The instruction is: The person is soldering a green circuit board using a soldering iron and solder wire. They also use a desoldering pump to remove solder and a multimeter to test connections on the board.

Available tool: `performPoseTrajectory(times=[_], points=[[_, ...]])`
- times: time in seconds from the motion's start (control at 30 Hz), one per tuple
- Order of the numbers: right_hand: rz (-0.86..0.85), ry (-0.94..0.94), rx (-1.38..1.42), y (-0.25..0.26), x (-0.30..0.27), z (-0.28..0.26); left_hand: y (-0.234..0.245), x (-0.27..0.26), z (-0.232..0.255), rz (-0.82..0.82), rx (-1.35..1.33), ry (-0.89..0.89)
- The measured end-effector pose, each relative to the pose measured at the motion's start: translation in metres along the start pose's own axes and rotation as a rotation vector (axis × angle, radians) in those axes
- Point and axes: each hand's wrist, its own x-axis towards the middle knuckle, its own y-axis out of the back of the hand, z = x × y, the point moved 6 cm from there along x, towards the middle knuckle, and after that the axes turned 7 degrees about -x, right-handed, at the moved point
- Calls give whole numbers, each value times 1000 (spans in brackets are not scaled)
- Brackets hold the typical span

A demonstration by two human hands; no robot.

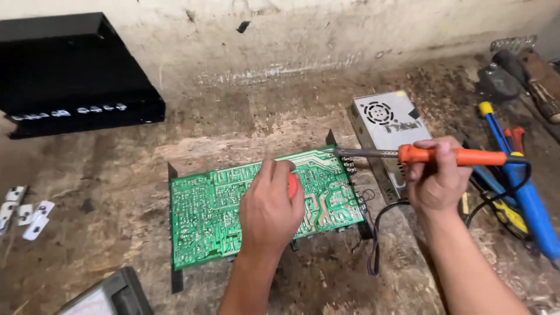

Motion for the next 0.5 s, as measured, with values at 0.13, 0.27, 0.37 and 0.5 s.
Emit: performPoseTrajectory(times=[0.13,0.27,0.37,0.5], points=[[86,-68,144,11,8,15,-4,1,-10,-58,6,69],[148,-182,181,11,8,18,-1,0,-6,5,12,-32],[108,-185,124,9,7,16,-1,0,-3,15,-7,-34],[50,-164,30,4,5,14,-3,1,-4,25,-14,-49]])
